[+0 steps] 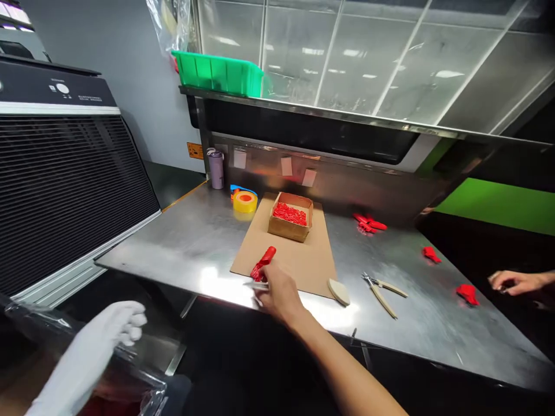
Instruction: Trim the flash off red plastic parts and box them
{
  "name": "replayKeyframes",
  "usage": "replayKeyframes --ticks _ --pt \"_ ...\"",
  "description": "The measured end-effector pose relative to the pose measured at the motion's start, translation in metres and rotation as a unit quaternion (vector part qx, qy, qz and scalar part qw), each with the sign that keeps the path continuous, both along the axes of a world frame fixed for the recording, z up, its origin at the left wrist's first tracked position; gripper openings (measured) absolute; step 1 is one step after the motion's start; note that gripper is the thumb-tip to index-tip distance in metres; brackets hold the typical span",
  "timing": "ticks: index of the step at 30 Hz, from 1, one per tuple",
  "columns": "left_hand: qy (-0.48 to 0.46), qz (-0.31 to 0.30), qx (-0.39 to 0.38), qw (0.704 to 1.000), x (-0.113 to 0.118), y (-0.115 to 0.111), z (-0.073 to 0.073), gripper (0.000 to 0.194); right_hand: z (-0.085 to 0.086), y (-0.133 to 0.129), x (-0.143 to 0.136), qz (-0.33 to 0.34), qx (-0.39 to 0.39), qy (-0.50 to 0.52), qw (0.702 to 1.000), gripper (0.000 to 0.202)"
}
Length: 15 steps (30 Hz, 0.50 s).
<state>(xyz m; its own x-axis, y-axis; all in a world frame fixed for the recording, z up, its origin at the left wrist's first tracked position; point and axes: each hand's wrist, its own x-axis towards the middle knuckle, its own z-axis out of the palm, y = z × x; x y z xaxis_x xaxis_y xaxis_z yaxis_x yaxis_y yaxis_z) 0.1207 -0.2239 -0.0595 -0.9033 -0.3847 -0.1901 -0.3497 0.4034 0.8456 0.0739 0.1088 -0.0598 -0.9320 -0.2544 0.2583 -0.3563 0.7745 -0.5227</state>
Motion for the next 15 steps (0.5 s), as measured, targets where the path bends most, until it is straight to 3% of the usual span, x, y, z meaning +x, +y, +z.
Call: replayKeyframes --ticks 2,3,4,6,8,10,12,15 --pt "-0.001 -0.096 0.145 0.985 -0.001 0.039 0.008 0.057 0.003 0.001 0.025 0.047 -0.019 0.007 0.999 0.028" --pt "-0.005 -0.163 0.209 0.964 -0.001 0.06 0.01 0.063 0.003 0.001 0.038 0.073 -0.025 0.009 0.997 0.03" --pt "-0.022 -0.191 0.254 0.948 -0.001 0.082 0.01 0.066 0.003 0.001 0.05 0.103 -0.032 0.013 0.994 0.03" --pt "-0.029 -0.257 0.341 0.904 0.001 0.122 0.01 0.054 0.003 0.003 0.072 0.165 -0.039 0.018 0.985 0.031" --pt "-0.04 -0.277 0.388 0.878 0.005 0.152 0.009 0.039 0.003 0.009 0.088 0.208 -0.033 0.019 0.977 0.031" --pt "-0.033 -0.313 0.376 0.872 0.01 0.171 0.012 0.029 0.007 0.02 0.098 0.219 -0.029 0.009 0.975 0.039" --pt "-0.008 -0.366 0.311 0.877 0.014 0.182 0.017 0.029 0.015 0.036 0.104 0.211 -0.061 -0.002 0.976 0.049" --pt "-0.009 -0.4 0.216 0.89 0.02 0.19 0.023 0.034 0.033 0.065 0.107 0.182 -0.148 -0.004 0.972 0.036"
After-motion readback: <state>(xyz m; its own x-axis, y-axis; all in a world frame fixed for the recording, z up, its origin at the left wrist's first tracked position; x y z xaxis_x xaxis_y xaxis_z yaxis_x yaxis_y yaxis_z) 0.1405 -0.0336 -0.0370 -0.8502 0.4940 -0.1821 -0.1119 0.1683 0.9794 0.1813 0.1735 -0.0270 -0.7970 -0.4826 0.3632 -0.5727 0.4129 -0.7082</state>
